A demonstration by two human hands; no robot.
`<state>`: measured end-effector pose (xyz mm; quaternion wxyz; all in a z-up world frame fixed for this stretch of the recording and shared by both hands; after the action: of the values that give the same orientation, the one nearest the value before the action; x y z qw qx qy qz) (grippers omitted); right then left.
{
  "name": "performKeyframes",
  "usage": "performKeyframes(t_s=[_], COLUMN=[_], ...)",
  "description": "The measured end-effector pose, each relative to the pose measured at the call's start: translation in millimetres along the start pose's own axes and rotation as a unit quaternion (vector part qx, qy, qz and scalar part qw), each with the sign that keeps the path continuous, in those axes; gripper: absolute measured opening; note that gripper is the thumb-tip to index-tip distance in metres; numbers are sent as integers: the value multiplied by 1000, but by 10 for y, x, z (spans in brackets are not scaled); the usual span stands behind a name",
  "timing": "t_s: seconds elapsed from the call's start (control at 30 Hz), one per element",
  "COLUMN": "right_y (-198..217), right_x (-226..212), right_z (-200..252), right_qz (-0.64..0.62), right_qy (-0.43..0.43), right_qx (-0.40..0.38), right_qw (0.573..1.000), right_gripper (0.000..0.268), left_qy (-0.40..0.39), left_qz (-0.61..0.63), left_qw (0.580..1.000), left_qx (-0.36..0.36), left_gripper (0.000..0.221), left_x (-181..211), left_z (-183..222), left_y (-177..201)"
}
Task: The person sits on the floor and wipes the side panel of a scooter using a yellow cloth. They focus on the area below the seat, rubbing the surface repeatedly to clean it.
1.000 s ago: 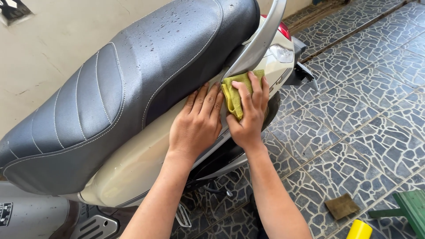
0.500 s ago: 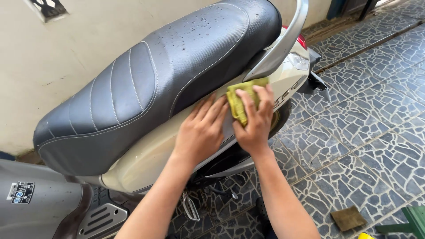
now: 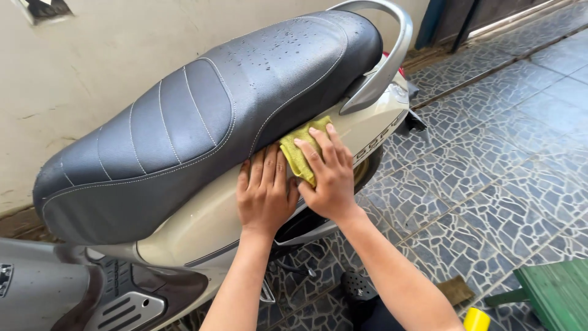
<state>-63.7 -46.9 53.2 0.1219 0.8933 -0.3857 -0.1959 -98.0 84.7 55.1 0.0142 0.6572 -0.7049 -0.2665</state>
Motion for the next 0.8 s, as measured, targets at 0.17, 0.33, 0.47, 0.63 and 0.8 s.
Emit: performKeyframes(t_s=[0.17,0.33,0.47,0.63,0.8], right_y=[-152,-60,-57,-151,-19], right_x=[457,306,161,472,165], right_z=[-129,-139,-73,-133,-155], right_qz=[21,28,34,47,29], right_qy=[12,-31,-15,18,-61], right_qx=[-25,-9,-13,-43,17], right_qw=[999,999,999,998,998], right_gripper=[77,71,76,70,66], left_qy=[7,31,32,26,35], left_qz=[12,25,26,26,36], left_qw=[1000,999,999,999,998], left_qx=[22,26,28,21,24], left_gripper=[54,58,59,60,62], left_x=[17,54,36,48,49], left_z=[-37,-21,-44,-11,-41], left_y=[26,25,11,-6,18])
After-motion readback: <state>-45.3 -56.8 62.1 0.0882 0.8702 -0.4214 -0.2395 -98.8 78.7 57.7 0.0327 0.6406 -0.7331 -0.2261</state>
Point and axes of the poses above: each hand's wrist, its own z-axis away from the middle knuckle, its own y-axis out of the back of the hand, x = y × z, the point moved 4 cm from there along -z, towards the middle knuckle, and after that the axes turned 5 degrees about -y, right-handed, at the moved point
